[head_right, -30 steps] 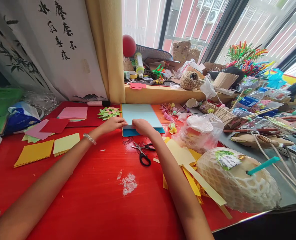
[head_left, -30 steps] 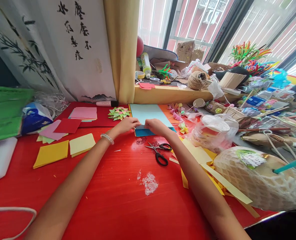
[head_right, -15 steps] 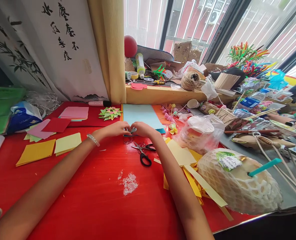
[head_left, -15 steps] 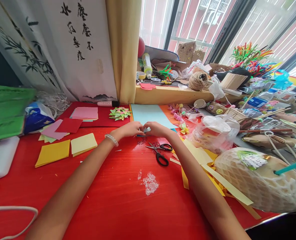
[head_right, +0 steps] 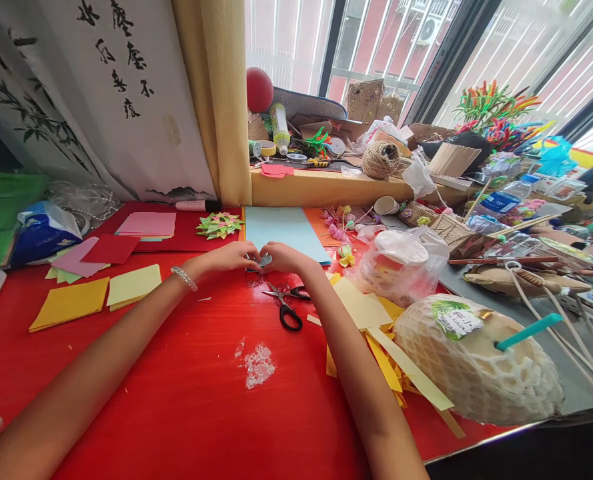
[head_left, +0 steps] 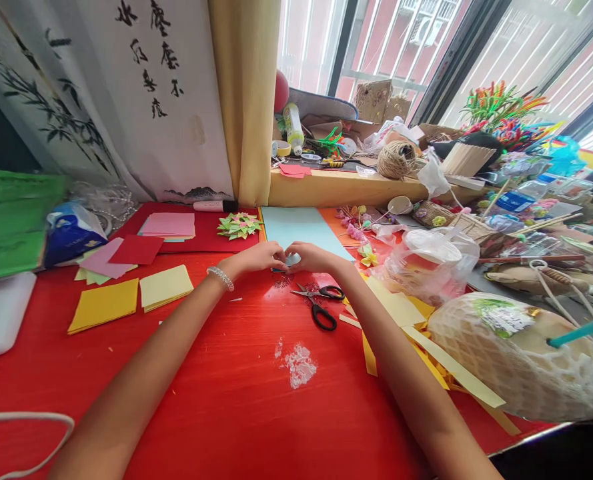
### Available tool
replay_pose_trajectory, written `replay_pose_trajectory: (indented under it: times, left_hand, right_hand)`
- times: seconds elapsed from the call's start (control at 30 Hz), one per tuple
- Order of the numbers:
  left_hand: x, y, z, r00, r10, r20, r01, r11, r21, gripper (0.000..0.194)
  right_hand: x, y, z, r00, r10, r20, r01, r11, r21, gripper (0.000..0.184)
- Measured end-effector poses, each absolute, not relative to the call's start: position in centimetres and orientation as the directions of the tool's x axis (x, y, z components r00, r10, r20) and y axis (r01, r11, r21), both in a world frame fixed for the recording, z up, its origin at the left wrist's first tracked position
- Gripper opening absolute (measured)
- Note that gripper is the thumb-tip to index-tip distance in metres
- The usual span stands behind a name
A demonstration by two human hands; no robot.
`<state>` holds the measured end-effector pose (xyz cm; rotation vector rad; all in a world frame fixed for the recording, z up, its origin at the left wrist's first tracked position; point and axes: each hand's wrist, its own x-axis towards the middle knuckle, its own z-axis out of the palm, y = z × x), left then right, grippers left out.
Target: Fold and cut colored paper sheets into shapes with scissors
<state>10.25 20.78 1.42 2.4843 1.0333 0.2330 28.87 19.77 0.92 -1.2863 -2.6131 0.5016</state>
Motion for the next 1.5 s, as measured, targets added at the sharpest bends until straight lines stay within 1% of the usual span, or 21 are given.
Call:
replay_pose_trajectory:
  times: [0.43, 0.73, 0.97, 1.1, 1.17, 1.4, 1.43, 1.47, 1.5]
  left_hand:
    - [10.0, 21.2, 0.8, 0.702, 0.712, -0.009, 0.612, -0.596, 0.520, 0.030]
    - [10.1, 21.1, 0.9, 0.704, 0.710, -0.021, 0.611, -0.590, 0.528, 0.031]
    - [10.1, 21.3, 0.7, 0.673, 0.739, 0.025, 0.631, -0.592, 0.501, 0.029]
    - [10.4, 21.1, 0.8, 0.622, 0.780, 0.071, 0.666, -0.575, 0.475, 0.022]
    - [10.4, 21.1, 0.8, 0.609, 0.788, 0.088, 0.670, -0.571, 0.474, 0.019]
    - [10.2, 21.4, 0.6, 0.558, 0.816, 0.152, 0.655, -0.546, 0.522, 0.013]
    - [10.2, 21.5, 0.5, 0.539, 0.825, 0.172, 0.652, -0.537, 0.535, 0.013]
    - [10.2, 21.6, 0.5, 0.515, 0.836, 0.192, 0.649, -0.526, 0.550, 0.012]
    - [10.2, 21.7, 0.4, 0.485, 0.848, 0.213, 0.646, -0.511, 0.567, 0.012]
  right_hand:
    - [28.9, 19.8, 0.9, -0.606, 0.796, -0.001, 0.739, 0.562, -0.372, 0.032]
    - [28.8, 19.5, 1.3, -0.594, 0.805, -0.019, 0.745, 0.540, -0.391, 0.033]
    - [29.0, 19.4, 1.5, -0.608, 0.792, -0.047, 0.741, 0.546, -0.390, 0.037]
    - [29.0, 19.6, 1.5, -0.607, 0.794, -0.032, 0.756, 0.565, -0.331, 0.028]
    - [29.0, 19.7, 1.4, -0.600, 0.800, -0.010, 0.764, 0.569, -0.303, 0.026]
    - [29.0, 19.9, 1.3, -0.585, 0.811, 0.005, 0.781, 0.566, -0.264, 0.023]
    - [28.9, 19.8, 1.4, -0.579, 0.815, 0.020, 0.787, 0.565, -0.248, 0.023]
    - [28.6, 19.6, 1.6, -0.562, 0.824, 0.067, 0.797, 0.562, -0.220, 0.023]
    - [28.3, 19.4, 1.9, -0.528, 0.836, 0.149, 0.816, 0.548, -0.187, 0.025]
